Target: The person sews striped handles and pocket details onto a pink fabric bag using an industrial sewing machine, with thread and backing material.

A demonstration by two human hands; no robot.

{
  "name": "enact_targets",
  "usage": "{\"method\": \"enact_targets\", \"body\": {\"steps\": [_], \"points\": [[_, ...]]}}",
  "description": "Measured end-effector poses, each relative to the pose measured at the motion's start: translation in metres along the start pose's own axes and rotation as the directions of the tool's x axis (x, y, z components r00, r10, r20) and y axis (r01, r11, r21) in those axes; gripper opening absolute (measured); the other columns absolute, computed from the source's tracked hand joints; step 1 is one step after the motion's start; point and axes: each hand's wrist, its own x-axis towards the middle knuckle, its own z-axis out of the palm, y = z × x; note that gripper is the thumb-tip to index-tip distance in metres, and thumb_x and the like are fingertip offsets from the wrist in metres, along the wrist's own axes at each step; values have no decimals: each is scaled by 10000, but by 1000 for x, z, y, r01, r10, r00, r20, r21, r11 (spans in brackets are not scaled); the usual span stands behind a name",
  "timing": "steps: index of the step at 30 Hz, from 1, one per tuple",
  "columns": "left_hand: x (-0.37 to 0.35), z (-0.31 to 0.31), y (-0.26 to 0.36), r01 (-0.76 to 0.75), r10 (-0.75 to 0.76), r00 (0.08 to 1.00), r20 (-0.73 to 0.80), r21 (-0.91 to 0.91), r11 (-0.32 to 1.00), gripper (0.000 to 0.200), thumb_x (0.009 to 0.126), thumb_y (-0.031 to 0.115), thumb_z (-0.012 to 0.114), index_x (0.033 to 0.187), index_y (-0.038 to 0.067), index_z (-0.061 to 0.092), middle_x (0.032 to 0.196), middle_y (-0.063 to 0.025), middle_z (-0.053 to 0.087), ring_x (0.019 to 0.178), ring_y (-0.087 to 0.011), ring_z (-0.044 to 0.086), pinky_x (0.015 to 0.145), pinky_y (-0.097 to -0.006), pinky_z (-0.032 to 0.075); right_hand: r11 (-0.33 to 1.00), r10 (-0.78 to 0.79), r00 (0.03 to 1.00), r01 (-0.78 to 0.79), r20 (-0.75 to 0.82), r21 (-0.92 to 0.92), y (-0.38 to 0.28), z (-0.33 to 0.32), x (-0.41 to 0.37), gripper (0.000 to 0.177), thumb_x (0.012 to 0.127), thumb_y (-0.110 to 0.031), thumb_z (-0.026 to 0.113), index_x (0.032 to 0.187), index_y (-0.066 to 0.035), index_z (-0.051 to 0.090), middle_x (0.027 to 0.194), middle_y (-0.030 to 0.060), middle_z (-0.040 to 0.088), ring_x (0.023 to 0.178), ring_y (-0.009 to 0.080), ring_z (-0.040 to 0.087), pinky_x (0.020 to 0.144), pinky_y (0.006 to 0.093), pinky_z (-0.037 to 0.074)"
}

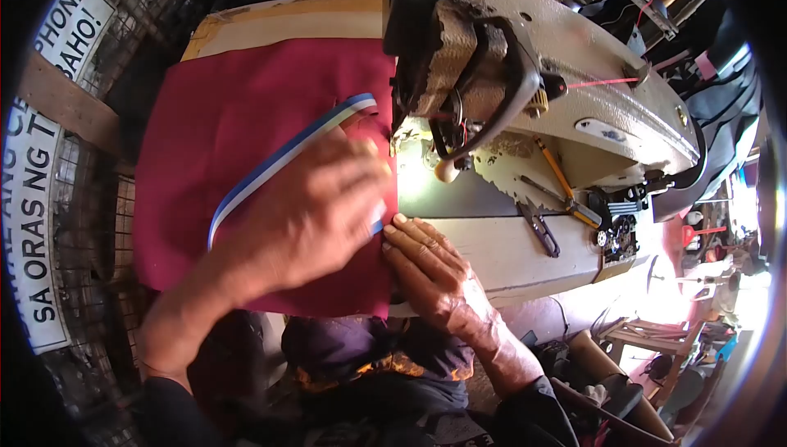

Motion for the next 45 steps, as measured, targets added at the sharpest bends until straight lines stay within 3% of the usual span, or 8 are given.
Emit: {"method": "enact_targets", "body": {"steps": [1, 3, 10, 16, 22, 25, 32, 45], "points": [[-8, 5, 11, -109, 110, 993, 41, -24, 994, 264, 832, 24, 723, 1095, 11, 700, 1193, -127, 666, 1262, -327, 583, 1174, -504, 411, 1000, -2, 1000, 2, 10, 4, 0, 0, 0, 469, 798, -82, 625, 1227, 109, 648, 1363, 271, 607, 1342, 398, 567, 1161, 516, 432], [-29, 14, 34, -132, 122, 988, 99, 96, 987, 318, 789, 38, 744, 1102, 21, 690, 1210, -127, 641, 1267, -337, 570, 1170, -528, 412, 1000, -25, 999, 25, -23, -3, 3, 3, -3, 454, 812, -88, 647, 1226, 99, 646, 1349, 267, 613, 1335, 404, 569, 1148, 510, 446], [-82, 19, 62, 46, -45, 996, -82, 19, 999, 562, 712, 22, 758, 1253, 40, 608, 1218, -116, 626, 1193, -332, 585, 1067, -518, 469, 999, -51, 993, 53, -106, 11, 9, 3, 12, 277, 830, -94, 668, 1092, -5, 683, 1145, 147, 683, 1150, 337, 646, 994, 444, 513], [-73, 16, 47, 143, -197, 913, -357, -172, 975, 361, 796, -97, 683, 1133, 31, 680, 1015, -124, 683, 975, -325, 659, 866, -431, 541, 979, -26, 991, 52, -131, 200, 11, 1, 39, 139, 920, -106, 662, 1041, -37, 674, 945, 133, 649, 941, 331, 626, 838, 449, 489], [-65, 2, 50, 170, -266, 875, -405, -258, 951, 302, 837, -142, 659, 1087, 22, 706, 1012, -114, 706, 938, -261, 703, 836, -352, 557, 939, 46, 980, 24, -195, 342, 7, 3, 46, 196, 941, -122, 683, 1116, -34, 692, 1012, 139, 681, 931, 359, 638, 866, 447, 497], [-68, 1, 49, 159, -276, 865, -419, -295, 942, 279, 829, -136, 664, 1060, 13, 714, 1007, -104, 720, 944, -242, 699, 852, -341, 542, 919, 86, 972, 7, -219, 394, 3, 5, 47, 227, 897, -117, 748, 1117, -64, 734, 1018, 94, 703, 961, 294, 656, 888, 407, 503], [-78, 0, 53, 41, -159, 870, -467, -254, 966, 249, 825, -86, 783, 1050, 13, 740, 984, -110, 709, 859, -224, 704, 728, -326, 574, 896, -16, 953, 148, -303, 418, -5, 8, 45, 289, 834, -154, 801, 1114, -95, 760, 1025, 41, 704, 992, 251, 635, 906, 396, 493], [-83, 9, 62, 35, -165, 897, -411, -306, 951, 247, 829, -98, 767, 1053, -9, 718, 983, -125, 715, 894, -238, 701, 792, -326, 564, 877, -71, 933, 227, -353, 424, -13, 4, 38, 285, 804, -126, 815, 1083, -111, 761, 1024, 11, 708, 973, 234, 643, 879, 384, 482]]}}
